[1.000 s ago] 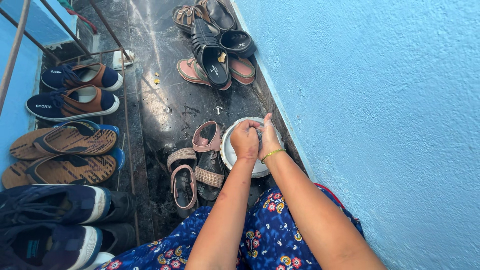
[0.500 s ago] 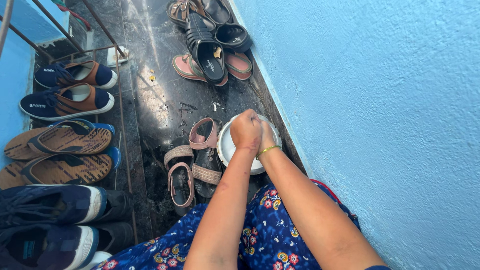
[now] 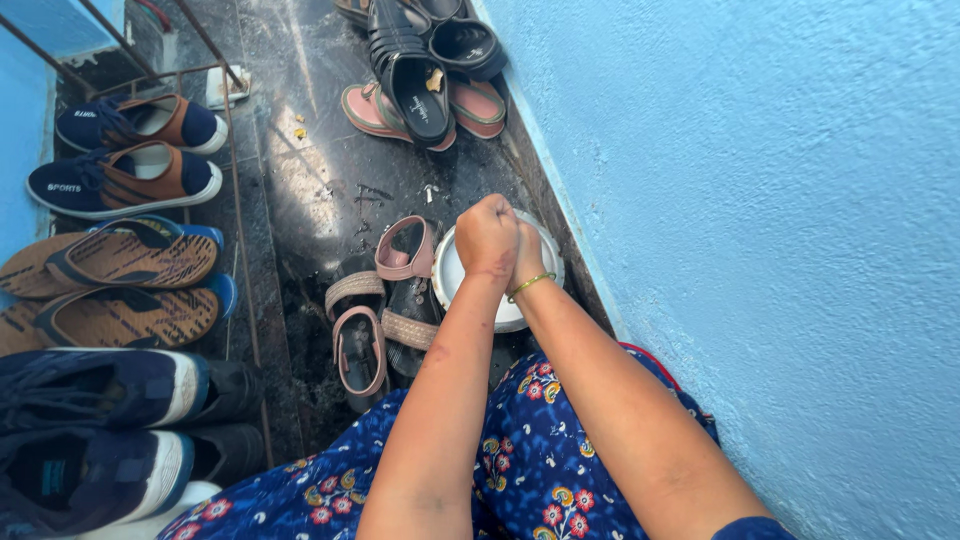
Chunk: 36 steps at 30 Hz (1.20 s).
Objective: The person scrubs a pair of pink sandals with a cloth and soapy water, then uses a toothpick to clean the sole. The sandals are placed on the floor next to other footwear.
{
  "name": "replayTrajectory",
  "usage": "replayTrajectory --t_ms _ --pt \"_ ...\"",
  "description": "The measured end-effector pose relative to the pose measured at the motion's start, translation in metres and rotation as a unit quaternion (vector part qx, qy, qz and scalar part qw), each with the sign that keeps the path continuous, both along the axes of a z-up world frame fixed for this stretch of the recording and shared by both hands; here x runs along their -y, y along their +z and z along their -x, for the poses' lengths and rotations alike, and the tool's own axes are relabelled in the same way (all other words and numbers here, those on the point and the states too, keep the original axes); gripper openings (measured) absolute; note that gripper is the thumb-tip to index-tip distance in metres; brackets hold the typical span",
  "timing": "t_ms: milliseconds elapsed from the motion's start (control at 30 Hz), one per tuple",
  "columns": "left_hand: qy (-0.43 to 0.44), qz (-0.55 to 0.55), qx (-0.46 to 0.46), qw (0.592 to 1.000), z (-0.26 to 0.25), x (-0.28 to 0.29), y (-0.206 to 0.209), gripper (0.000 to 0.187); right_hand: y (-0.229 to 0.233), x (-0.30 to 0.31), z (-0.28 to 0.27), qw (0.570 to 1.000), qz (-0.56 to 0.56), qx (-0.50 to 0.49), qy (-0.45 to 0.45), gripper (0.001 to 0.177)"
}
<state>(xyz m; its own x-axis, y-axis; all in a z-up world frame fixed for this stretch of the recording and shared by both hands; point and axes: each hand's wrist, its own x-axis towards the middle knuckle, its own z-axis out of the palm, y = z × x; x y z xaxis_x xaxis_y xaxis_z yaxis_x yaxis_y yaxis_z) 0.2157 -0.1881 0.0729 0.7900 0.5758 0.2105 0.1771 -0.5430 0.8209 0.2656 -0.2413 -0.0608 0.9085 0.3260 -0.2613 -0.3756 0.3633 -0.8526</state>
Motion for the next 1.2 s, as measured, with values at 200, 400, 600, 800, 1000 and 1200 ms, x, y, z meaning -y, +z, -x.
replayTrajectory --t_ms 200,400,600,800,1000,1200 --pt "0.012 0.028 0.012 0.999 -0.005 -0.014 -0.057 0.014 0.006 -0.003 0.001 0.995 -0.072 -0.054 0.043 0.049" --pt "-0.140 0.126 0.045 0.981 0.015 -0.058 -0.077 0.064 0.082 0.015 0.013 0.982 0.044 -0.164 0.086 0.059" --pt "-0.054 -0.050 -0.097 0.993 0.082 -0.109 0.010 0.045 0.136 0.018 0.055 0.958 0.118 0.022 0.262 0.039" --pt "-0.118 -0.159 -0.028 0.980 0.158 -0.110 0.061 0.071 0.115 -0.009 0.109 0.927 0.193 0.223 0.232 0.034" --pt "0.045 -0.120 -0.399 0.908 0.212 -0.102 0.011 0.056 0.111 -0.018 0.128 0.873 0.354 0.286 0.176 0.033" --pt "0.069 -0.111 -0.466 0.875 0.204 -0.134 -0.044 0.037 0.113 -0.020 0.133 0.850 0.340 0.368 0.161 0.033"
